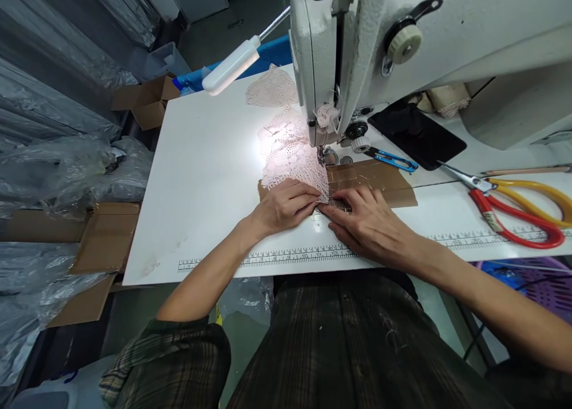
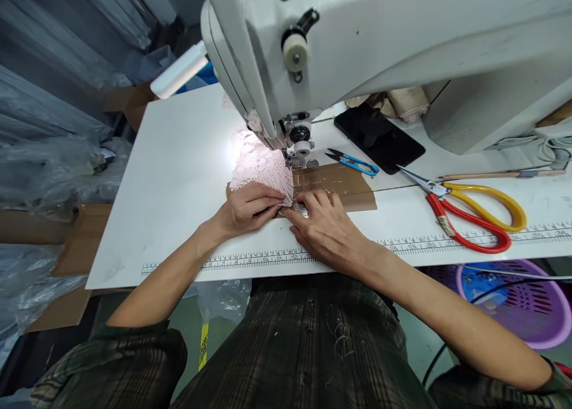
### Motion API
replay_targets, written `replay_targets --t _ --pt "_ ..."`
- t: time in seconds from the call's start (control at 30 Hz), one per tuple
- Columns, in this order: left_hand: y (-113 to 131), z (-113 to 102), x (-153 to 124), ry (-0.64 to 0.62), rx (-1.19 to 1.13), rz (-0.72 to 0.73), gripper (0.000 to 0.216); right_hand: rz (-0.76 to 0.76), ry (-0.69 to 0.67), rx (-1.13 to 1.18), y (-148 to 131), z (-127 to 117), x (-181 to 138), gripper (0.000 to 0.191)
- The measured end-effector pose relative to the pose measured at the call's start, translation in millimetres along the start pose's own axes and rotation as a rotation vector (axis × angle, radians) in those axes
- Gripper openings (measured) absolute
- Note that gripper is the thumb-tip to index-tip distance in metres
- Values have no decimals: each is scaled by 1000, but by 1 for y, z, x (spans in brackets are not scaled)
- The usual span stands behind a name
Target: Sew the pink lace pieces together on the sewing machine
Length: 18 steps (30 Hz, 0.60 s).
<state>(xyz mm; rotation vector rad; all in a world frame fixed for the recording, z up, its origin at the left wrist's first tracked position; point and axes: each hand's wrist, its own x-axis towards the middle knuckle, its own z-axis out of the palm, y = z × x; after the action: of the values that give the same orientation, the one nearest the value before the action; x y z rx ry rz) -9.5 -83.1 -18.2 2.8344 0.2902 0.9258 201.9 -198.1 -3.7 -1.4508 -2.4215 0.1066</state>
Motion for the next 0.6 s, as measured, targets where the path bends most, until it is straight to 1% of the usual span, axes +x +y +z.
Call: replay_targets --t 0.07,0.13,0.17,0.23,0.3,0.4,0.5,0.6 --pt "0 -1 0 -23 5 15 7 -49 -42 109 13 -8 9 33" --pt "1 -3 1 -50 12 18 8 -106 -113 281 33 -15 25 32" --pt "1 -4 1 -63 17 15 8 -112 -122 334 44 -17 33 32" --pt "0 -5 1 -96 28 15 9 -89 -86 336 64 -17 48 35" --pt "-1 -6 0 -130 41 26 9 -50 -58 316 77 -10 56 41" --pt "-3 -6 0 -156 67 57 9 -34 10 303 81 2 53 42" --pt "-2 -6 0 -120 91 84 8 -57 46 315 78 9 47 39" --pt "0 -7 0 -77 120 114 4 -53 48 314 75 9 45 39"
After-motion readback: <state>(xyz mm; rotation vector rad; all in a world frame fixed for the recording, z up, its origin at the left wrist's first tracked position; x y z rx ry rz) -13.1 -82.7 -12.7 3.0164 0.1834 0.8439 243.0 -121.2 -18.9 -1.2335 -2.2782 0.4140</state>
